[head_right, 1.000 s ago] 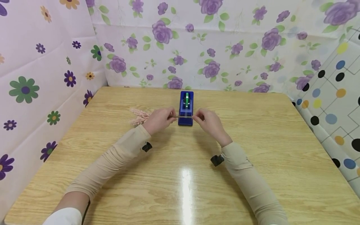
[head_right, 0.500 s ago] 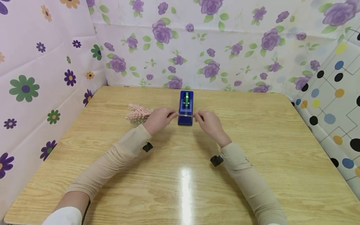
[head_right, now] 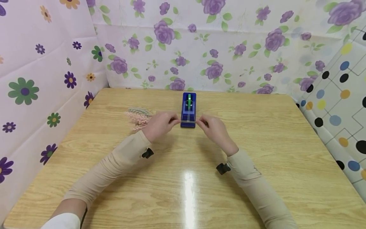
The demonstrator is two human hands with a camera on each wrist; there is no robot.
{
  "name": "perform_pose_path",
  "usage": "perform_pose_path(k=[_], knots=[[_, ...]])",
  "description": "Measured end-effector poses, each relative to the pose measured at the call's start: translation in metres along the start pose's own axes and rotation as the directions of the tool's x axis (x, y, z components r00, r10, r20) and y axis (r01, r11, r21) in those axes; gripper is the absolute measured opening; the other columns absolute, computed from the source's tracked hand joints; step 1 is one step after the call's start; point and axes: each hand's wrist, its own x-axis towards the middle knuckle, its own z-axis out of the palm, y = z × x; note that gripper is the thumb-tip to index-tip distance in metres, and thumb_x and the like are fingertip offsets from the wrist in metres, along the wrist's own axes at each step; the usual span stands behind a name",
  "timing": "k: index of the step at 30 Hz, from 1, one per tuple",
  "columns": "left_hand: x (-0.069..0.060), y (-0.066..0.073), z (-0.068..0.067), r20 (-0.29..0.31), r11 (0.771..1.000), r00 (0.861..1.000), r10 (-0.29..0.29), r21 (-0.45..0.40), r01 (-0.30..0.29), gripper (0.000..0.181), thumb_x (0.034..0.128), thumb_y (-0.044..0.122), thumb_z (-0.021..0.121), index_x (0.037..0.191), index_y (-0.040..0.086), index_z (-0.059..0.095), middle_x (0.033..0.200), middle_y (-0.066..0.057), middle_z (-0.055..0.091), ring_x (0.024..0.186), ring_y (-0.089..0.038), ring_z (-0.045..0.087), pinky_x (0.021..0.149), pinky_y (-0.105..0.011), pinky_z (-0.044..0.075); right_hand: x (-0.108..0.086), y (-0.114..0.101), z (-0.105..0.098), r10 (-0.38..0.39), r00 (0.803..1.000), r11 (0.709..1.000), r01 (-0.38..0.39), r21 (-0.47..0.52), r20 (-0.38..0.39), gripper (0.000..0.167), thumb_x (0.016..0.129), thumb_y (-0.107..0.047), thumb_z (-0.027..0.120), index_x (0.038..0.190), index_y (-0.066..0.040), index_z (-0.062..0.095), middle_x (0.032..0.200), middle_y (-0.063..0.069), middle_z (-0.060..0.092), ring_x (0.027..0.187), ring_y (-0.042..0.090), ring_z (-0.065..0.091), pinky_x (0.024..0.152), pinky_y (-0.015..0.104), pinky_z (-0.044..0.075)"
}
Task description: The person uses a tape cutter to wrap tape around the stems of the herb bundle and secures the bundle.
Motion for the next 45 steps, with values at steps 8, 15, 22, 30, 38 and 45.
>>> perform_pose_path(k=[8,15,22,30,38,45], knots=[[0.004,-0.001,0.0,0.034,1.0,0.999,-0.004,-0.025,0.004,0.016,0.0959,0.023,0.062,0.09,0.009,0.065,0.08,-0.003,0.065,0.062,-0.013,0.054,0.057,-0.025,0.04,0.001,0.0,0.002,0.02,0.999,1.0,-0.019,0.021,-0.031,0.015,0.096,-0.02,0.062,0.094,-0.005,0.062,0.074,0.007,0.064,0.062,0.015,0.05,0.058,0.027,0.039],[0.005,-0.004,0.003,0.049,1.0,0.998,-0.025,-0.004,0.026,0.014,0.0952,0.023,0.063,0.089,0.01,0.063,0.078,-0.002,0.064,0.061,-0.012,0.052,0.056,-0.024,0.037,0.003,0.0,0.003,0.038,0.999,0.999,-0.038,0.031,0.004,0.02,0.097,-0.02,0.06,0.108,-0.004,0.055,0.081,0.012,0.069,0.066,0.018,0.057,0.06,0.029,0.043],[0.008,-0.003,0.001,0.07,0.999,0.997,-0.03,-0.038,0.033,0.015,0.0941,0.017,0.064,0.084,0.008,0.056,0.077,-0.004,0.06,0.064,-0.015,0.05,0.059,-0.026,0.04,0.008,0.003,0.006,0.076,0.99,0.997,-0.074,-0.017,0.121,0.03,0.102,-0.022,0.049,0.1,-0.003,0.072,0.08,0.015,0.068,0.057,0.015,0.045,0.055,0.029,0.036],[0.01,-0.001,0.003,0.094,0.996,0.995,-0.037,-0.082,0.045,0.018,0.0963,0.021,0.061,0.101,0.005,0.066,0.089,-0.007,0.069,0.071,-0.015,0.06,0.064,-0.027,0.048,0.007,0.007,0.009,0.047,0.998,0.999,-0.047,-0.005,0.038,0.021,0.098,-0.017,0.057,0.098,-0.002,0.072,0.078,0.011,0.067,0.063,0.016,0.049,0.058,0.029,0.038],[0.013,-0.001,0.007,0.069,0.998,0.997,-0.037,-0.04,0.039,0.017,0.0986,0.021,0.057,0.097,0.007,0.067,0.086,-0.004,0.068,0.066,-0.013,0.056,0.061,-0.026,0.044,0.005,0.007,0.011,0.02,0.998,1.0,-0.019,0.021,-0.059,0.016,0.095,-0.018,0.063,0.094,-0.005,0.071,0.082,0.01,0.07,0.067,0.018,0.055,0.062,0.03,0.042],[0.014,-0.001,0.009,0.064,0.999,0.998,-0.026,-0.023,0.027,0.013,0.0978,0.018,0.059,0.095,0.007,0.065,0.086,-0.005,0.069,0.066,-0.013,0.057,0.06,-0.025,0.044,0.007,0.007,0.009,0.033,0.998,0.999,-0.032,0.017,-0.061,0.02,0.097,-0.021,0.06,0.094,-0.006,0.072,0.083,0.011,0.072,0.067,0.019,0.059,0.062,0.031,0.044]])
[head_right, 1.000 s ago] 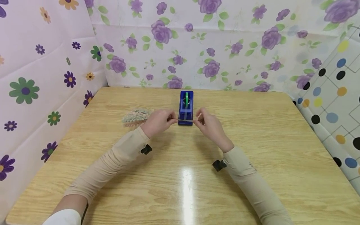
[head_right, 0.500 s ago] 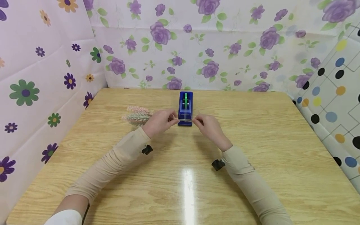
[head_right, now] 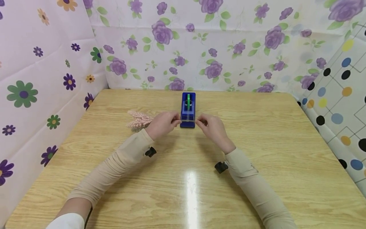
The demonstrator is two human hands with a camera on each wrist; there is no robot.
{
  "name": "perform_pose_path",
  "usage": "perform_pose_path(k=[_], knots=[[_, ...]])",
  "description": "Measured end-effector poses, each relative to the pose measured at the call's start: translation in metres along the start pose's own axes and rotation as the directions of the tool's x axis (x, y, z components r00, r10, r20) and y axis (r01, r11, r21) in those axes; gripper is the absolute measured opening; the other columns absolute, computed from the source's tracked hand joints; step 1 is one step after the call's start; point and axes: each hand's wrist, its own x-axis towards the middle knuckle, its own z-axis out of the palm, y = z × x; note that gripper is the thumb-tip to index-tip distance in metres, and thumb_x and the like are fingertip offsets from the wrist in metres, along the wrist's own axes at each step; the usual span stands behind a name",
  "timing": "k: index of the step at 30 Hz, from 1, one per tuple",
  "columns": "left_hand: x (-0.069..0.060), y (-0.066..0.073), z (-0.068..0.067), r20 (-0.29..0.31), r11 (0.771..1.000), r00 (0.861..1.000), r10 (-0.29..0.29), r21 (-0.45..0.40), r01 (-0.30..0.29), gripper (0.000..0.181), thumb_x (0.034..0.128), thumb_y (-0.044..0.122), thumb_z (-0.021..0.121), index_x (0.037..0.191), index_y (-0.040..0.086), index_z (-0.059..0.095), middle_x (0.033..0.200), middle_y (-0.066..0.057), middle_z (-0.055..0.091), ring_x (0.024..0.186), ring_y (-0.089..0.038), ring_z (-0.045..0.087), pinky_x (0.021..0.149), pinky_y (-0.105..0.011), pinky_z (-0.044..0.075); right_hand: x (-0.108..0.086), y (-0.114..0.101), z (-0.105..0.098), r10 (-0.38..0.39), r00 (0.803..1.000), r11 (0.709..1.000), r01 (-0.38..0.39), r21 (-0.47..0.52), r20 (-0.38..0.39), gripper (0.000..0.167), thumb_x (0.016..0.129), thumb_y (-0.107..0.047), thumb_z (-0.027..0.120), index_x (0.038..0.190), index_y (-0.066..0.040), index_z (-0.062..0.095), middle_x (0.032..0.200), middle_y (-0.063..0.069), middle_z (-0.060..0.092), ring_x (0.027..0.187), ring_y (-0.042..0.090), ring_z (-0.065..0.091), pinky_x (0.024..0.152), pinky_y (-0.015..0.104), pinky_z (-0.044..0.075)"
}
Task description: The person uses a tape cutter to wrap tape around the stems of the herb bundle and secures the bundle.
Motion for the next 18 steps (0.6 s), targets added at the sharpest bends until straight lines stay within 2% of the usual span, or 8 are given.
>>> perform_pose_path(k=[5,7,13,18], knots=[[0.0037,-0.0019,-0.0002,-0.023,1.0,1.0,0.015,0.005,-0.015,0.012,0.0956,0.018,0.062,0.089,0.009,0.065,0.083,-0.004,0.069,0.065,-0.013,0.056,0.061,-0.026,0.044,0.0024,0.0003,-0.0005,0.023,0.999,0.999,-0.021,-0.031,0.045,0.03,0.101,-0.023,0.052,0.091,-0.004,0.073,0.074,0.014,0.068,0.054,0.014,0.049,0.053,0.027,0.036],[0.005,-0.0026,0.0,-0.023,1.0,1.0,0.017,0.006,-0.017,0.011,0.0951,0.018,0.063,0.087,0.009,0.064,0.082,-0.003,0.068,0.065,-0.013,0.056,0.061,-0.026,0.044,0.0037,0.0006,-0.0001,0.024,0.998,0.999,-0.022,-0.043,0.058,0.03,0.101,-0.021,0.052,0.092,-0.003,0.073,0.074,0.014,0.067,0.053,0.013,0.046,0.052,0.027,0.035],[0.0075,-0.004,-0.0007,-0.008,1.0,1.0,0.003,-0.007,-0.003,0.012,0.0934,0.019,0.066,0.088,0.01,0.06,0.082,-0.004,0.066,0.068,-0.015,0.057,0.063,-0.028,0.045,0.0068,0.0001,0.0013,0.017,0.999,0.999,-0.016,-0.038,0.034,0.019,0.097,-0.017,0.059,0.093,-0.003,0.071,0.08,0.013,0.068,0.065,0.018,0.052,0.06,0.03,0.04],[0.0099,-0.004,-0.0026,0.064,0.997,0.997,-0.037,-0.06,0.041,0.023,0.0962,0.029,0.061,0.095,0.008,0.068,0.085,-0.007,0.07,0.067,-0.013,0.056,0.062,-0.026,0.044,0.0071,-0.0015,0.003,0.0,1.0,0.999,0.001,-0.048,0.019,0.012,0.095,-0.013,0.063,0.093,-0.003,0.068,0.086,0.012,0.069,0.074,0.023,0.058,0.068,0.036,0.047]])
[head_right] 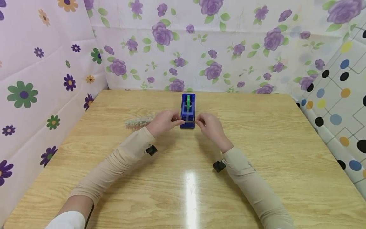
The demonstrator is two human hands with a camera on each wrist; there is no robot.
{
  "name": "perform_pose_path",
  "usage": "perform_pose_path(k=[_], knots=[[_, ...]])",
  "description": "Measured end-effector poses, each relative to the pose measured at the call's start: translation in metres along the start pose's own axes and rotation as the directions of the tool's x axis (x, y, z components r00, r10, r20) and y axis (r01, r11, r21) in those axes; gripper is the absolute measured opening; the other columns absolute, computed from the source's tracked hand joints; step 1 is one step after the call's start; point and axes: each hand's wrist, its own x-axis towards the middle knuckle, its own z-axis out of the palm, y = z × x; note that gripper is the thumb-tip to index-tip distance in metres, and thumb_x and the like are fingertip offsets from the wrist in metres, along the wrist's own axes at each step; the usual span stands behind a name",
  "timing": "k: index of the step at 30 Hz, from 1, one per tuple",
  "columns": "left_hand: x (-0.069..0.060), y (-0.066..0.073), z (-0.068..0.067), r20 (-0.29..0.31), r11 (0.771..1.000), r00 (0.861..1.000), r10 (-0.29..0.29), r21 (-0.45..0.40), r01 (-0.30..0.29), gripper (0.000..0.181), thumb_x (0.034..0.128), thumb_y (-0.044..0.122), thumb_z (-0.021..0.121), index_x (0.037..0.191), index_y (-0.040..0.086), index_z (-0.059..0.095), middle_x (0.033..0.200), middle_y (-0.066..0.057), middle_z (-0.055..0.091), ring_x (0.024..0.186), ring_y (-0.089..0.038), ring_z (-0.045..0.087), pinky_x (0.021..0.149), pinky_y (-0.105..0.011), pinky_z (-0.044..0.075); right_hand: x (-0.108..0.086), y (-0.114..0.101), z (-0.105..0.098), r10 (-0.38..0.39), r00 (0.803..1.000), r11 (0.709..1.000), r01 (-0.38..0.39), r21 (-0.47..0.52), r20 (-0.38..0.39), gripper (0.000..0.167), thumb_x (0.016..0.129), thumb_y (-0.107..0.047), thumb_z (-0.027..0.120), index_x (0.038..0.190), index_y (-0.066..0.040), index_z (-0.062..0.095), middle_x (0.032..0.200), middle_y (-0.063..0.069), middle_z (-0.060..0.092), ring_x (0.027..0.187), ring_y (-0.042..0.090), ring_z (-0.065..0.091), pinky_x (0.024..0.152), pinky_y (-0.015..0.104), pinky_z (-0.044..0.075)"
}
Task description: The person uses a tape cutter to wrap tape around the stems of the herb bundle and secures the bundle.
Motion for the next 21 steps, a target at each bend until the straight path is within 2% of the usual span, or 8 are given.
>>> perform_pose_path(k=[4,8,12,14,17,21], knots=[[0.002,0.0,0.0,0.043,1.0,0.999,0.012,0.005,-0.013,0.026,0.0991,0.026,0.057,0.099,0.005,0.073,0.084,-0.008,0.07,0.063,-0.012,0.052,0.061,-0.025,0.041,-0.001,-0.001,0.001,-0.008,1.0,1.0,0.008,0.003,-0.004,0.01,0.094,-0.011,0.063,0.093,-0.002,0.067,0.089,0.014,0.069,0.08,0.025,0.063,0.073,0.041,0.051],[0.004,0.001,0.001,0.008,1.0,1.0,-0.002,-0.002,0.002,0.021,0.0973,0.021,0.06,0.095,0.004,0.072,0.08,-0.005,0.068,0.063,-0.013,0.052,0.06,-0.025,0.041,0.001,-0.002,0.0,0.004,1.0,1.0,-0.004,0.002,0.014,0.014,0.098,-0.013,0.057,0.095,-0.003,0.067,0.088,0.014,0.07,0.078,0.025,0.064,0.071,0.041,0.052],[0.004,0.004,0.002,-0.029,1.0,0.999,-0.015,0.011,0.016,0.016,0.0956,0.019,0.062,0.093,0.005,0.069,0.084,-0.005,0.069,0.067,-0.014,0.058,0.062,-0.026,0.047,0.005,-0.003,-0.002,0.044,0.996,0.998,-0.041,-0.038,0.073,0.026,0.103,-0.018,0.048,0.094,-0.003,0.067,0.084,0.014,0.071,0.064,0.019,0.058,0.06,0.033,0.046],[0.005,0.005,0.002,-0.037,0.999,0.999,-0.013,0.039,0.015,0.014,0.095,0.02,0.063,0.091,0.006,0.068,0.086,-0.006,0.07,0.069,-0.016,0.061,0.064,-0.028,0.049,0.007,-0.003,-0.003,0.055,0.994,0.997,-0.049,-0.063,0.093,0.029,0.103,-0.02,0.048,0.093,-0.003,0.069,0.084,0.015,0.071,0.059,0.017,0.053,0.057,0.029,0.041],[0.006,0.005,0.004,-0.033,0.997,0.999,-0.005,0.072,0.008,0.014,0.0944,0.02,0.064,0.09,0.007,0.066,0.087,-0.006,0.07,0.071,-0.017,0.062,0.066,-0.03,0.051,0.009,-0.001,-0.002,0.043,0.995,0.997,-0.036,-0.075,0.087,0.029,0.101,-0.021,0.053,0.088,-0.002,0.071,0.08,0.013,0.07,0.056,0.014,0.047,0.056,0.027,0.037],[0.008,0.004,0.005,-0.003,0.999,1.0,0.001,0.049,-0.001,0.022,0.0978,0.024,0.059,0.095,0.004,0.068,0.084,-0.006,0.068,0.066,-0.015,0.057,0.064,-0.028,0.046,0.01,0.001,-0.001,0.03,0.998,0.997,-0.026,-0.071,0.06,0.028,0.099,-0.022,0.056,0.086,-0.003,0.071,0.075,0.009,0.067,0.057,0.014,0.046,0.057,0.027,0.036]])
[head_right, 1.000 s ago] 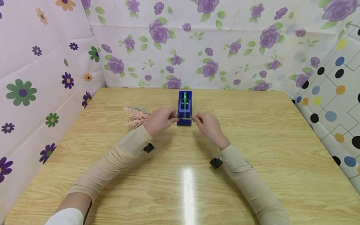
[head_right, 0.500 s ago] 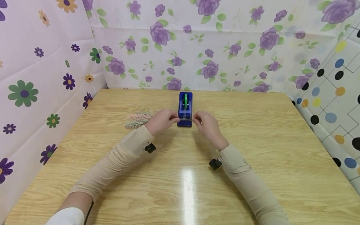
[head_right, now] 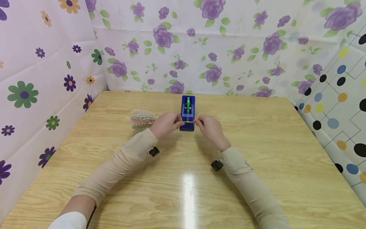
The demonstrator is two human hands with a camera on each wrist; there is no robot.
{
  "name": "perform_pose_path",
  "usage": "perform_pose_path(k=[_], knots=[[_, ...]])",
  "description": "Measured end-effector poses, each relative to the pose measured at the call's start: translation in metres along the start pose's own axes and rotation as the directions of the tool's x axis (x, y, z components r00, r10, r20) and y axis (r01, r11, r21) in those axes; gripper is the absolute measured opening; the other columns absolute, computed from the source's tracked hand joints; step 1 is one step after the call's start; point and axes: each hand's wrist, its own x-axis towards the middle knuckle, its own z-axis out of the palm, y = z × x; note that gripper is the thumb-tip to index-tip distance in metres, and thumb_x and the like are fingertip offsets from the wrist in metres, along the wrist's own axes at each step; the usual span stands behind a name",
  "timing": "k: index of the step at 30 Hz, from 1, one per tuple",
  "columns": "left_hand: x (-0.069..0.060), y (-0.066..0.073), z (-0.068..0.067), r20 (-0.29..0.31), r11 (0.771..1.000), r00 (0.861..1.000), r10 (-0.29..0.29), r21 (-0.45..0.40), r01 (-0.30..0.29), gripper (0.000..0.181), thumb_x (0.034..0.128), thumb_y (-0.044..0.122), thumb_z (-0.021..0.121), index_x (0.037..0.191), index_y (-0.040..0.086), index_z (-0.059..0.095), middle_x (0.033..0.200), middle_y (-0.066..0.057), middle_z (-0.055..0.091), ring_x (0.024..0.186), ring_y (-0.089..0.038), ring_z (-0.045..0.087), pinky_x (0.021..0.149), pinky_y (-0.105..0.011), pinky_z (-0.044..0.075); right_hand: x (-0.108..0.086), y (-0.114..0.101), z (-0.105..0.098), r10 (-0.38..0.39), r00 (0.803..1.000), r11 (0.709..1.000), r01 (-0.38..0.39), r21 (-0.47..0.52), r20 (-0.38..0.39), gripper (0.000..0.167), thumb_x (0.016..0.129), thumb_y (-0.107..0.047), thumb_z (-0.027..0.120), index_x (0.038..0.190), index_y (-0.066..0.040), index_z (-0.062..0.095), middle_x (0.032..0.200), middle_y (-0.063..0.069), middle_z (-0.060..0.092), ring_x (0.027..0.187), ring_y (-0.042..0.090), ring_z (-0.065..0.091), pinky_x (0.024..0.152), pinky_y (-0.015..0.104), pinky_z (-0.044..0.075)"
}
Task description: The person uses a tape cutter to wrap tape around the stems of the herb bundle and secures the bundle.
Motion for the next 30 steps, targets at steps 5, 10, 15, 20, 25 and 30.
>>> perform_pose_path(k=[5,10,15,20,25,30], knots=[[0.0,-0.001,0.0,0.006,0.999,1.0,0.01,-0.039,-0.01,0.03,0.1011,0.025,0.052,0.102,0.003,0.072,0.083,-0.008,0.07,0.063,-0.013,0.054,0.064,-0.028,0.045,-0.001,-0.001,0.001,0.018,1.0,1.0,-0.018,0.014,-0.02,0.026,0.098,-0.022,0.058,0.091,-0.002,0.072,0.079,0.012,0.069,0.06,0.016,0.05,0.058,0.028,0.037],[0.0,-0.001,0.002,-0.033,0.998,0.999,-0.017,-0.059,0.015,0.021,0.0987,0.022,0.057,0.1,0.005,0.07,0.087,-0.006,0.07,0.065,-0.014,0.057,0.063,-0.028,0.046,-0.002,-0.004,0.001,0.014,0.997,1.0,-0.013,0.022,-0.07,0.02,0.096,-0.021,0.062,0.089,-0.004,0.071,0.079,0.01,0.067,0.064,0.019,0.052,0.06,0.03,0.039],[0.003,-0.003,0.005,-0.046,0.998,0.998,-0.037,-0.046,0.034,0.015,0.0972,0.022,0.06,0.096,0.008,0.066,0.085,-0.004,0.068,0.065,-0.014,0.057,0.06,-0.026,0.044,-0.003,-0.005,0.003,0.009,0.992,0.999,-0.005,0.036,-0.123,0.015,0.093,-0.018,0.066,0.089,-0.004,0.07,0.083,0.011,0.068,0.071,0.022,0.058,0.064,0.033,0.044],[0.0,-0.002,0.005,-0.049,0.999,0.998,-0.04,-0.027,0.038,0.012,0.094,0.021,0.065,0.091,0.009,0.064,0.083,-0.003,0.066,0.066,-0.013,0.057,0.06,-0.025,0.043,-0.007,-0.004,0.005,-0.021,0.991,0.998,0.029,0.058,-0.135,0.01,0.09,-0.013,0.069,0.087,-0.004,0.069,0.084,0.012,0.069,0.074,0.023,0.062,0.067,0.036,0.049],[-0.015,0.003,0.003,-0.034,0.999,0.999,-0.015,-0.05,0.014,0.012,0.0917,0.019,0.068,0.088,0.01,0.061,0.08,-0.003,0.065,0.067,-0.014,0.056,0.06,-0.026,0.044,-0.02,-0.01,-0.002,-0.057,0.995,0.997,0.061,0.047,-0.084,0.01,0.089,-0.013,0.07,0.084,-0.005,0.067,0.08,0.01,0.068,0.07,0.02,0.06,0.065,0.034,0.048],[-0.025,0.004,0.001,-0.028,0.992,0.999,0.032,-0.123,-0.035,0.014,0.0945,0.021,0.064,0.097,0.008,0.06,0.086,-0.004,0.065,0.07,-0.014,0.058,0.064,-0.026,0.047,-0.03,-0.016,-0.009,-0.059,0.998,0.998,0.059,0.002,0.004,0.014,0.092,-0.016,0.066,0.088,-0.003,0.061,0.078,0.01,0.065,0.066,0.018,0.057,0.061,0.031,0.045]])
